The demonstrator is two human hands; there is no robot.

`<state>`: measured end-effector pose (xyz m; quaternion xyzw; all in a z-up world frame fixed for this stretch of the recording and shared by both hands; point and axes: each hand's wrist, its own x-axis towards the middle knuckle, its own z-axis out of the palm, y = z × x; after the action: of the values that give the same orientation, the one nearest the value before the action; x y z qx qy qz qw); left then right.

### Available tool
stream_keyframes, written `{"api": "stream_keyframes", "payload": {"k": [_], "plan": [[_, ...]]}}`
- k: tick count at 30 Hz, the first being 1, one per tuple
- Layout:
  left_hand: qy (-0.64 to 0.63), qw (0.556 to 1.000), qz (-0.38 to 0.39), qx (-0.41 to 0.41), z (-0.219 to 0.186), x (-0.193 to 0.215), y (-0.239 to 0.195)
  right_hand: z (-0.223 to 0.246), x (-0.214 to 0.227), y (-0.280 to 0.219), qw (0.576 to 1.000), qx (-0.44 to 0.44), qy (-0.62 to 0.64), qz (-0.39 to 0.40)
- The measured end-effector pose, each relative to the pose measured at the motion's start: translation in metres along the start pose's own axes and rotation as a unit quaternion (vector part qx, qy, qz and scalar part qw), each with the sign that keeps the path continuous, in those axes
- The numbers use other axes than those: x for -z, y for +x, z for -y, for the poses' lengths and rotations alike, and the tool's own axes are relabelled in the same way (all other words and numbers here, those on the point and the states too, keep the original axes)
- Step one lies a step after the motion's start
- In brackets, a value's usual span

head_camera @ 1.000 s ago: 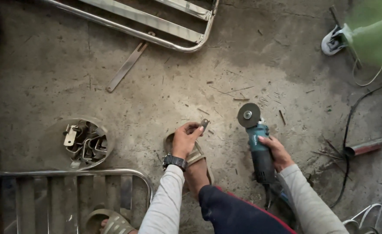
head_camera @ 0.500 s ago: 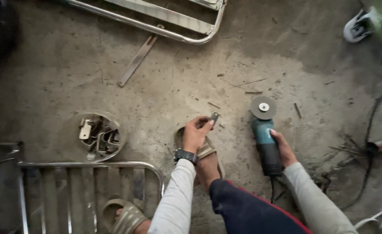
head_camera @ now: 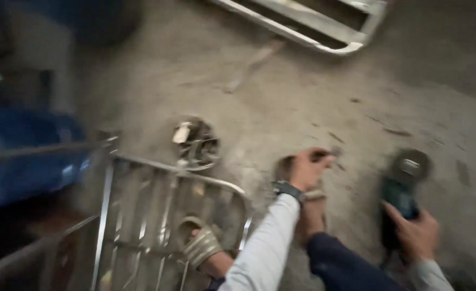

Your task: The person is grinding small metal brackets using a handheld angle grinder on the floor of a workshop.

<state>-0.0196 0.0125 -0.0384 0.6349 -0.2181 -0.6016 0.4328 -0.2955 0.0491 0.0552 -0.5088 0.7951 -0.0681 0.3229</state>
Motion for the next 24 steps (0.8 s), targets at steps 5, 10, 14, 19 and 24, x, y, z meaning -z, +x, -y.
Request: {"api": "stream_keyframes", "payload": {"k": [5,10,14,19,24], "plan": [[-0.011,1.000,0.006,-0.004,-0.014,0.012,-0.008,-0.018,-0.010,0.030,0.978,0.041,-0.200,-0.035],[0.038,0.997,0.018,-0.060,0.051,-0.005,0.029,-0.030,-0.009,0.049,0.958,-0.016,-0.273,0.086],[0.013,0.997,0.064,0.044,0.025,-0.004,0.019,0.031,0.013,0.015,0.959,-0.022,-0.264,0.102],[0.031,0.996,0.056,0.063,-0.041,0.014,-0.013,0.036,0.013,0.015,0.972,0.048,-0.219,0.069],[0.050,0.996,0.051,0.061,-0.025,0.010,-0.008,0.056,0.022,0.014,0.965,0.033,-0.246,0.084]]}}
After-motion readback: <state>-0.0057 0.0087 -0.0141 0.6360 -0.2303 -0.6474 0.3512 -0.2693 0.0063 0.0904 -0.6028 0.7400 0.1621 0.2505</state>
